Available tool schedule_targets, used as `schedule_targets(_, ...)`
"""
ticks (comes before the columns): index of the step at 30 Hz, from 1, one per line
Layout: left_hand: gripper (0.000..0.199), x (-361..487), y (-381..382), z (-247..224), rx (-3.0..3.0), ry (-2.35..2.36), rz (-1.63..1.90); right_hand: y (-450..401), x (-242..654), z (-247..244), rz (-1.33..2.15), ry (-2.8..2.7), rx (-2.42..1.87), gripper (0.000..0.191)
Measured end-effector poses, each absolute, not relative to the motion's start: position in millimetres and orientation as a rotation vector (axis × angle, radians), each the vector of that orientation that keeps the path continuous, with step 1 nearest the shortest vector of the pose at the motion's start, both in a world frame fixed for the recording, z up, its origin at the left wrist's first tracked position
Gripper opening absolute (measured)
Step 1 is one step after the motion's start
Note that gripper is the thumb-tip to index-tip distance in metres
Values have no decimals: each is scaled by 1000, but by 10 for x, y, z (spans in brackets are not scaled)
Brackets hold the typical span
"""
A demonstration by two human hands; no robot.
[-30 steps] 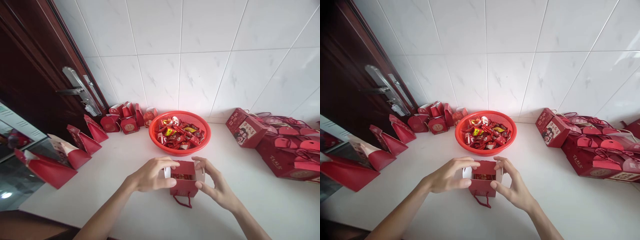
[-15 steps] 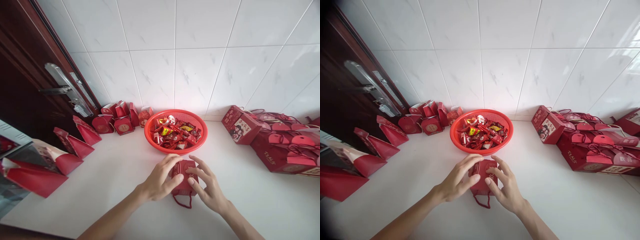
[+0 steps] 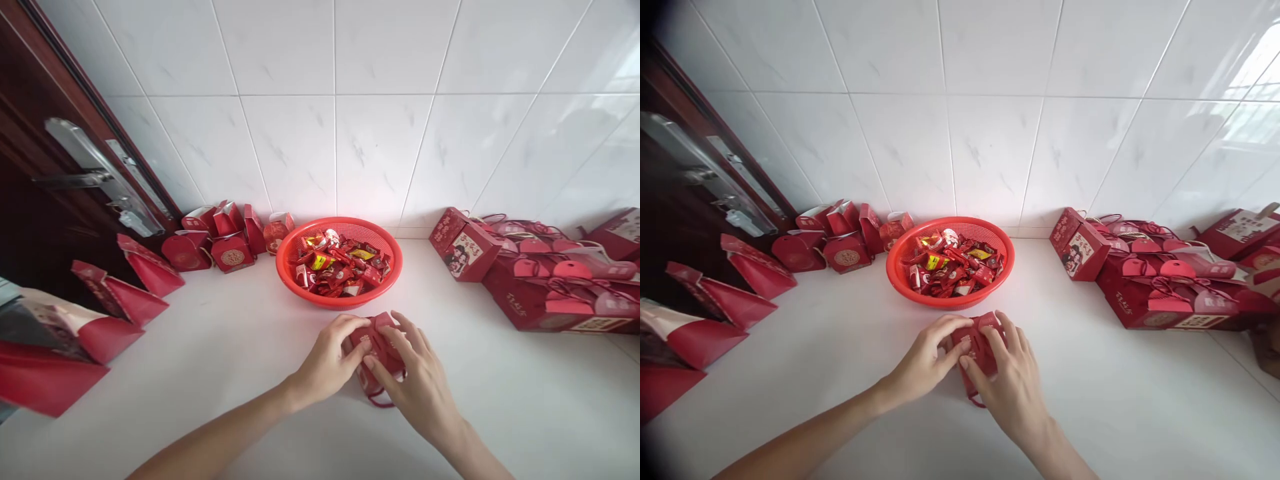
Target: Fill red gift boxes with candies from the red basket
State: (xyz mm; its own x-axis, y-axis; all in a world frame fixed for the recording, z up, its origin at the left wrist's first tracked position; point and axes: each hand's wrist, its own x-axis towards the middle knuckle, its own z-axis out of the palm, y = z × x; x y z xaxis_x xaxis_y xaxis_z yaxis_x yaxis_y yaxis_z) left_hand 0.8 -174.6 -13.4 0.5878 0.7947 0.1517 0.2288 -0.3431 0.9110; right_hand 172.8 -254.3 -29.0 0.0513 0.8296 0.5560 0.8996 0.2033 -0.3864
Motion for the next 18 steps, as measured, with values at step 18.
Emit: schedule_targets(18, 32, 275, -1727, -726, 1733, 628, 573, -3399, 3605, -3, -517, -1026, -2102, 59)
